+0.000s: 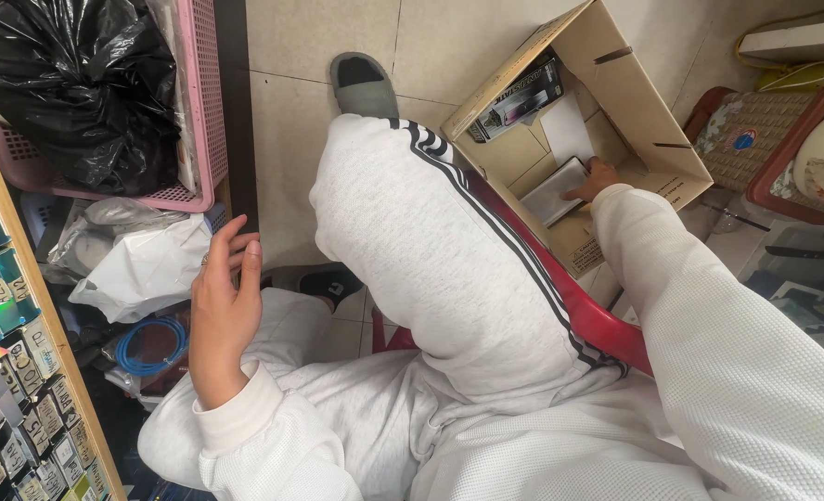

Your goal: Sorting and inspecting mobile phone screen protectors by opening their individual packaging and placing them into a larger collection box.

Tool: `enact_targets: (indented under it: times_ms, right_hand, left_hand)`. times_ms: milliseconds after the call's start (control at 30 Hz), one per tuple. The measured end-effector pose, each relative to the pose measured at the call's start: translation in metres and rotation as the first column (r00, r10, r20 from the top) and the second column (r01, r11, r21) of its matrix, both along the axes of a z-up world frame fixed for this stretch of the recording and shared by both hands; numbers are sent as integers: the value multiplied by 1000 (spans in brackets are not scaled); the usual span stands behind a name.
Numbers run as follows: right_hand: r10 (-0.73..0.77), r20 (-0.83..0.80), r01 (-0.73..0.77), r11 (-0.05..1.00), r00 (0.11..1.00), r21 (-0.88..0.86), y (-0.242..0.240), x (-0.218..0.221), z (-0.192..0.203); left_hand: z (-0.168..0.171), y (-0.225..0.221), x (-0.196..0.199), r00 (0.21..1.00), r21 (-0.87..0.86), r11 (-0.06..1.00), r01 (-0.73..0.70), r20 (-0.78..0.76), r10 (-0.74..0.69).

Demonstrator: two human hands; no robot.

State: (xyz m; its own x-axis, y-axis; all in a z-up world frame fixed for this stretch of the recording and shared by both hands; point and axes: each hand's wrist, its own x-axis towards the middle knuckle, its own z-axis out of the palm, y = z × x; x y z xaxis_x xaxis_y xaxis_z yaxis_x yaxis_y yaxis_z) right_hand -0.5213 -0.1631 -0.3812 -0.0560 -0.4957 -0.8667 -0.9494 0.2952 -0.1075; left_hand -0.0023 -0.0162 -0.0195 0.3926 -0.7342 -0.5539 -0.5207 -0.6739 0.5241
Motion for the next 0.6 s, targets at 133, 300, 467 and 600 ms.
enact_targets:
  times_ms: [133,300,467,600]
  right_hand:
    - [-72,19,71,997,997,24,5,13,27]
    - [85,47,-87,996,995,36,6,-16,-32]
    - [192,168,-202,978,967,42,-27,13,46]
    - [241,274,-242,970,931,-30,-68,59,178]
  left_hand:
    - [-1,1,0,1000,-9,1000,6,2,-6]
    - [2,-2,-2,1000,-15,1000,9,2,-9]
    - [10,-4,-5,1000,-65,998,21,-16,-22]
    - [17,-4,-3,999,-166,985,39,-5,-41]
